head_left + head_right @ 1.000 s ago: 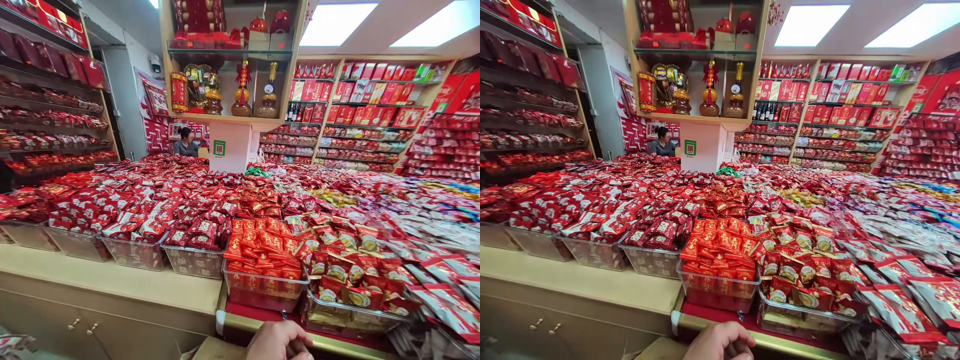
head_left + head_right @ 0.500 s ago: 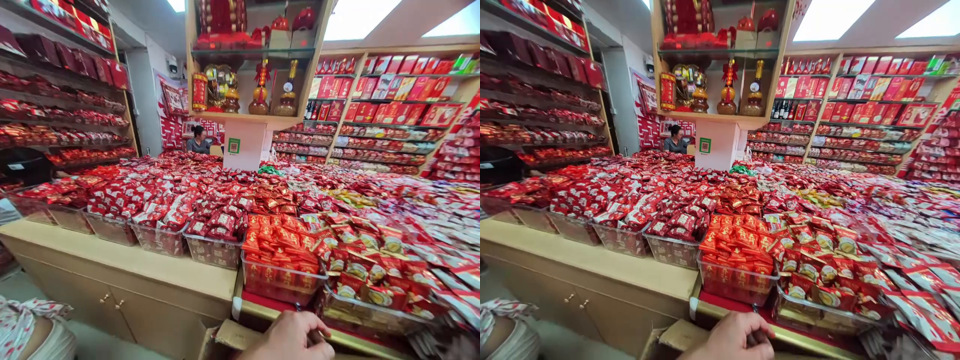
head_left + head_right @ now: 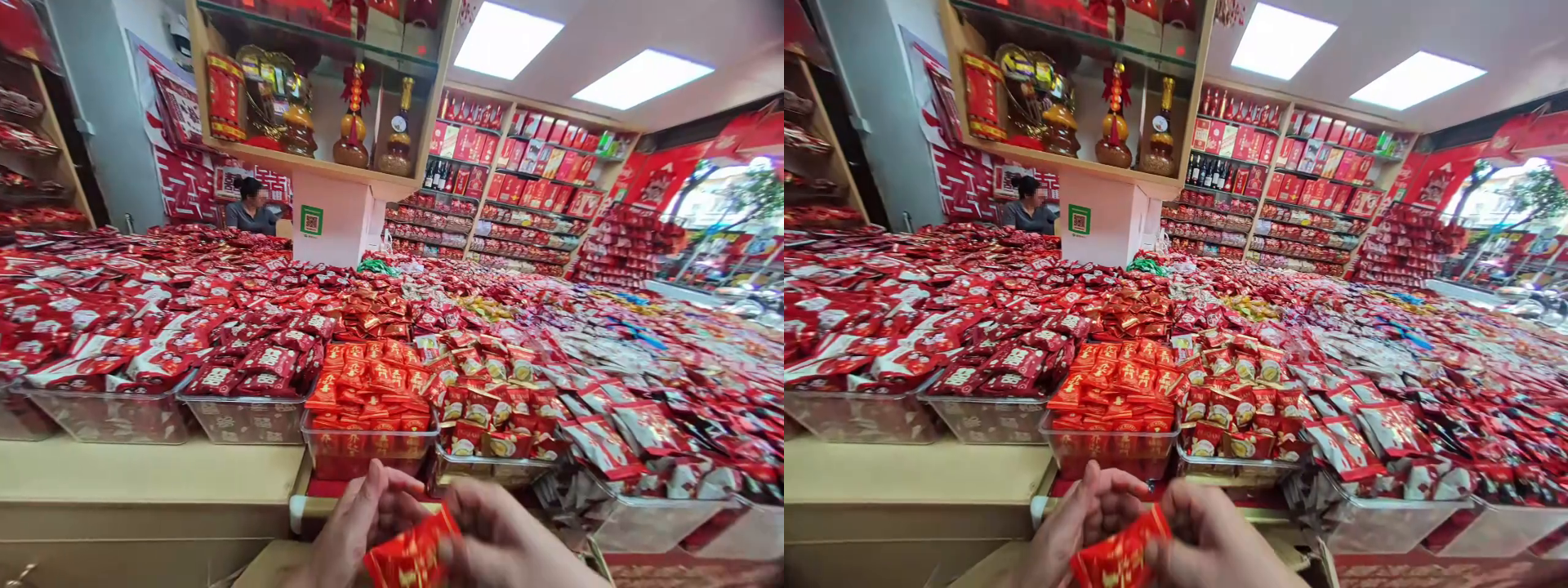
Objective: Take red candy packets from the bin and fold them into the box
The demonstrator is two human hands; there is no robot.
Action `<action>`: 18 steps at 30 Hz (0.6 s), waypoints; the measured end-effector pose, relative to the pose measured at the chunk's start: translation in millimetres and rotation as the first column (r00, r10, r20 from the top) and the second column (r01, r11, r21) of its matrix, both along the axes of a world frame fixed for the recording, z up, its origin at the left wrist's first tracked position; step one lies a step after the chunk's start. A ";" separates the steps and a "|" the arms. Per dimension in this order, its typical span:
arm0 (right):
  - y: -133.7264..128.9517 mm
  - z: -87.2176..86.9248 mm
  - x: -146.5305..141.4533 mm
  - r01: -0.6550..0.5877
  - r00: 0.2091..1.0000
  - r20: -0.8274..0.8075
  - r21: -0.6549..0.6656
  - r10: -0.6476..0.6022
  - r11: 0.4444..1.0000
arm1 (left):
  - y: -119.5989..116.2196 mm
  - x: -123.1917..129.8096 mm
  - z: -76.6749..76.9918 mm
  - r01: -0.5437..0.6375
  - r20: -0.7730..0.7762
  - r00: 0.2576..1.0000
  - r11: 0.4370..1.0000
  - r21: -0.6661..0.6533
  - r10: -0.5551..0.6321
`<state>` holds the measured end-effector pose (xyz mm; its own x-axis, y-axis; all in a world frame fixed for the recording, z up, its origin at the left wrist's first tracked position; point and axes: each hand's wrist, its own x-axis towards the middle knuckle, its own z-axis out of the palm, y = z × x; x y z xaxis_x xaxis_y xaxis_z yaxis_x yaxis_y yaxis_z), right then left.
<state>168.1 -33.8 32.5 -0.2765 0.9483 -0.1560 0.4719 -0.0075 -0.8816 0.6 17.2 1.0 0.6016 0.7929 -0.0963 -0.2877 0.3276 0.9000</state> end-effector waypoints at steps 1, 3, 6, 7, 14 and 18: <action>8.7 0.0 1.9 0.041 0.994 -0.102 -0.031 -0.044 0.999 | 0.0 0.0 2.4 -0.016 0.016 1.000 1.000 0.010 0.016; 22.9 -2.3 4.0 0.110 0.940 -0.313 -0.092 -0.134 0.990 | 0.9 0.9 5.4 -0.027 -0.011 1.000 0.999 0.018 0.027; 32.0 -7.8 5.2 0.169 0.851 -0.479 -0.132 -0.213 0.977 | 3.3 3.4 5.1 -0.060 -0.113 0.992 0.998 -0.019 0.058; 32.2 -9.3 5.3 0.180 0.836 -0.501 -0.138 -0.225 0.974 | 3.9 4.1 4.2 -0.077 -0.127 0.989 0.997 -0.020 0.074; 28.4 -11.4 3.1 0.212 0.778 -0.573 -0.147 -0.258 0.966 | 4.4 6.5 0.9 -0.087 -0.088 0.993 0.994 -0.067 0.081; 28.3 -17.3 5.2 0.245 0.809 -0.538 -0.057 -0.237 0.968 | 1.0 8.5 -6.1 -0.046 -0.176 0.983 0.997 0.070 0.058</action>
